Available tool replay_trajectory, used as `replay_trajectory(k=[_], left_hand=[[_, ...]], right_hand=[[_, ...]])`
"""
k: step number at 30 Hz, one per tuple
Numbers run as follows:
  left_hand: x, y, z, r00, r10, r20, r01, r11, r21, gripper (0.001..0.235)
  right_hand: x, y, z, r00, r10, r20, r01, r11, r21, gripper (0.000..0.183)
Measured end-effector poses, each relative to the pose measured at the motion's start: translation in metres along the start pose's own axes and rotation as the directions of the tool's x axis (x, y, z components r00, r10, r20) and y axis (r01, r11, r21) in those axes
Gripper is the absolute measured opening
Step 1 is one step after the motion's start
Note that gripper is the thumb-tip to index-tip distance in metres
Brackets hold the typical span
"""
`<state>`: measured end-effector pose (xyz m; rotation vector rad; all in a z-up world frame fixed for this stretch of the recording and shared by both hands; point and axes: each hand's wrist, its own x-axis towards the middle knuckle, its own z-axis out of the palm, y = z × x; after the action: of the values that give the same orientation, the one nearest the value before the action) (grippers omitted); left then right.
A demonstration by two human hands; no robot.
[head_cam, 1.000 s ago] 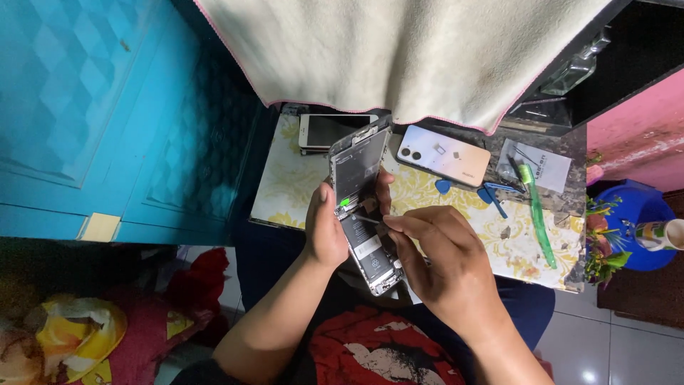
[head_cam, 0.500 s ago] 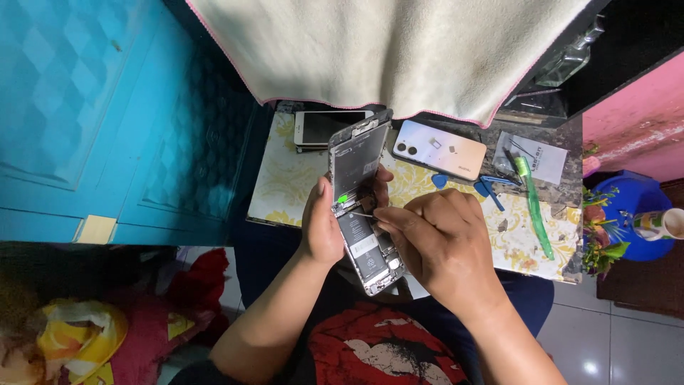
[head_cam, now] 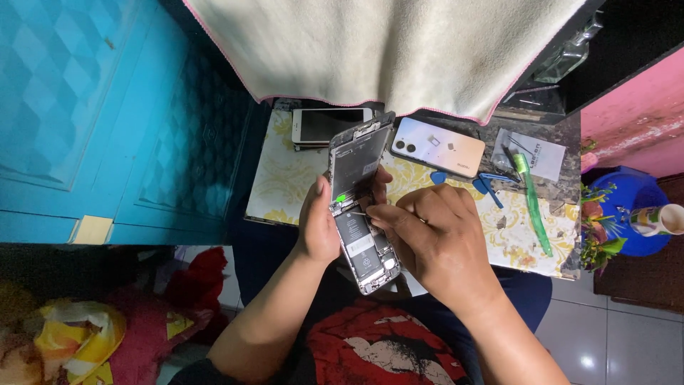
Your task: The person uses tweezers to remove small components from the back of a smartphone and places them on the table. They then use the tweezers to manipulate internal parts of the phone, including the battery area, while holding the device in their left hand.
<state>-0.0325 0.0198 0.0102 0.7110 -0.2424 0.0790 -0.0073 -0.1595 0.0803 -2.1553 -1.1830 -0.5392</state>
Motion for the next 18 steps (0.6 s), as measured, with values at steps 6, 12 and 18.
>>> replay_trajectory(k=[6, 12, 18], left_hand=[[-0.004, -0.002, -0.004, 0.999, 0.024, -0.022, -0.022, 0.997, 0.07, 0.062], [0.0, 0.009, 0.005, 0.998, 0.055, 0.036, -0.063, 0.959, 0.276, 0.062], [-0.007, -0.01, -0.012, 0.996, 0.084, -0.033, -0.062, 0.9, 0.432, 0.06]], right_hand=[[0.0, -0.003, 0.0, 0.999, -0.001, 0.034, 0.002, 1.0, -0.027, 0.019], [0.001, -0.006, -0.005, 0.993, -0.014, 0.12, 0.02, 0.999, -0.046, 0.021], [0.017, -0.011, -0.02, 0.948, -0.118, 0.295, 0.148, 0.986, -0.08, 0.022]])
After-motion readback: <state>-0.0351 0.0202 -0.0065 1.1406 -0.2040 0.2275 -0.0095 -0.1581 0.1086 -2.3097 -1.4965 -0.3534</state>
